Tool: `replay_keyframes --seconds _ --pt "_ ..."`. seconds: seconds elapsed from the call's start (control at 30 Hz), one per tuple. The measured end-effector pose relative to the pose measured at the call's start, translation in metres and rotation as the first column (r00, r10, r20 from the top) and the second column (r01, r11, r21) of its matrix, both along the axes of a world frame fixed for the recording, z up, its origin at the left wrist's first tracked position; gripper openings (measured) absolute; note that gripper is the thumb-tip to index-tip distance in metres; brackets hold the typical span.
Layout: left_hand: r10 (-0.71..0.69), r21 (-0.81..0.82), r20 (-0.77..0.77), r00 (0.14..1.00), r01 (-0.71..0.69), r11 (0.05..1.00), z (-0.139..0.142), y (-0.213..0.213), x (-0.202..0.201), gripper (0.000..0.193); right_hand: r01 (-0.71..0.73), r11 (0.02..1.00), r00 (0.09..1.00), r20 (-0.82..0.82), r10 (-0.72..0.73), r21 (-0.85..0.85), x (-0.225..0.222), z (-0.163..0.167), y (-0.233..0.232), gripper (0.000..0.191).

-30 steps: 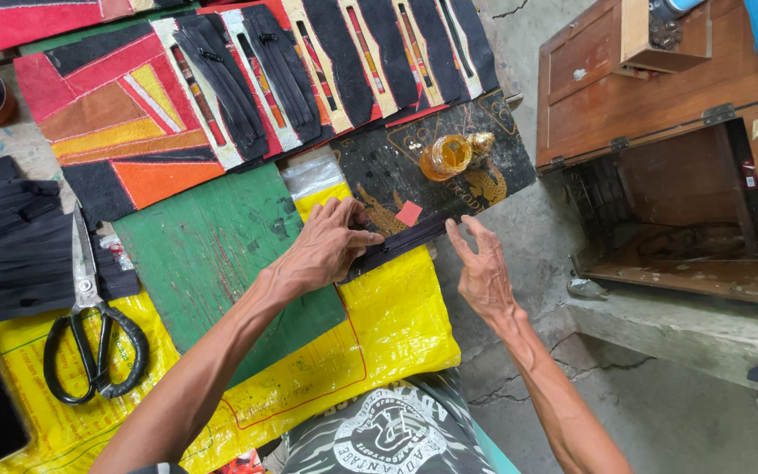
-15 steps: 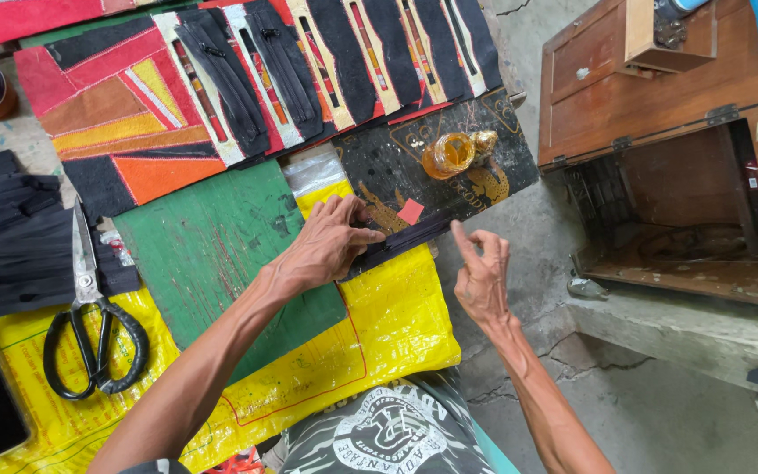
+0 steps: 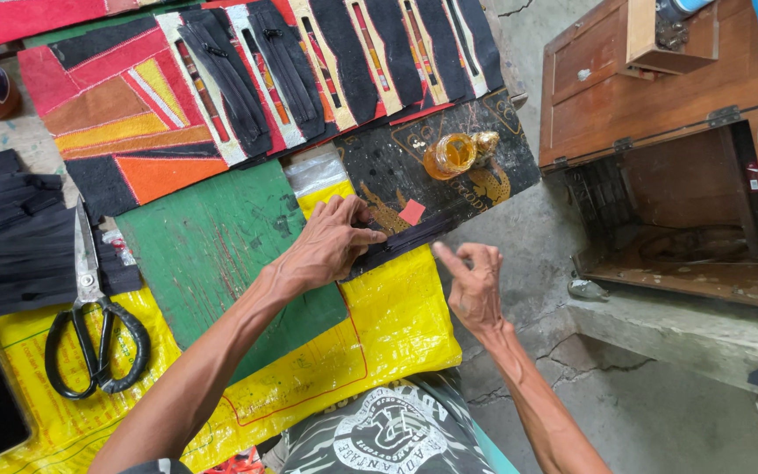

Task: The person applies glue from a jar onto black elastic straps and presses the straps onto colorful fabric panels laid on the workbench, working on one panel at a time and setting finished panels aside.

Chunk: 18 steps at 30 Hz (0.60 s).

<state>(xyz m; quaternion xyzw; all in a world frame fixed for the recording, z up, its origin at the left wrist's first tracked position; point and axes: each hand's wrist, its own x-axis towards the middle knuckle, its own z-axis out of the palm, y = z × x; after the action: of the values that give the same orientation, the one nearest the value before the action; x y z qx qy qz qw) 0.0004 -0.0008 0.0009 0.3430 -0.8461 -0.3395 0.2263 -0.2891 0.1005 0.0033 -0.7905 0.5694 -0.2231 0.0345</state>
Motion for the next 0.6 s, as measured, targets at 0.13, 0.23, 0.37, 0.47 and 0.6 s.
replay_keyframes --seconds 0.13,0.23,0.37,0.47,0.6 --pt "-0.008 -0.01 -0.009 1.0 0.008 1.0 0.0 -0.001 -0.001 0.036 0.028 0.997 0.999 -0.028 -0.026 0.074 0.005 0.0 0.002 0.075" --pt "-0.001 -0.011 -0.002 1.0 0.001 1.0 0.001 0.001 0.0 0.036 -0.028 0.998 0.999 -0.044 0.031 0.059 0.008 0.0 0.003 0.073" --pt "-0.008 0.001 0.02 1.0 0.008 1.0 0.002 0.0 0.0 0.036 0.045 0.996 0.999 -0.027 -0.042 0.081 0.012 0.001 0.003 0.069" --pt "-0.011 0.003 0.03 0.999 0.011 1.0 0.003 -0.001 -0.001 0.037 -0.054 0.994 0.995 -0.073 0.061 0.09 0.014 0.001 0.004 0.071" --pt "-0.013 0.01 0.042 0.999 0.013 1.0 0.005 -0.001 -0.001 0.036 -0.009 1.0 1.0 0.019 0.009 0.02 0.017 0.0 0.001 0.065"
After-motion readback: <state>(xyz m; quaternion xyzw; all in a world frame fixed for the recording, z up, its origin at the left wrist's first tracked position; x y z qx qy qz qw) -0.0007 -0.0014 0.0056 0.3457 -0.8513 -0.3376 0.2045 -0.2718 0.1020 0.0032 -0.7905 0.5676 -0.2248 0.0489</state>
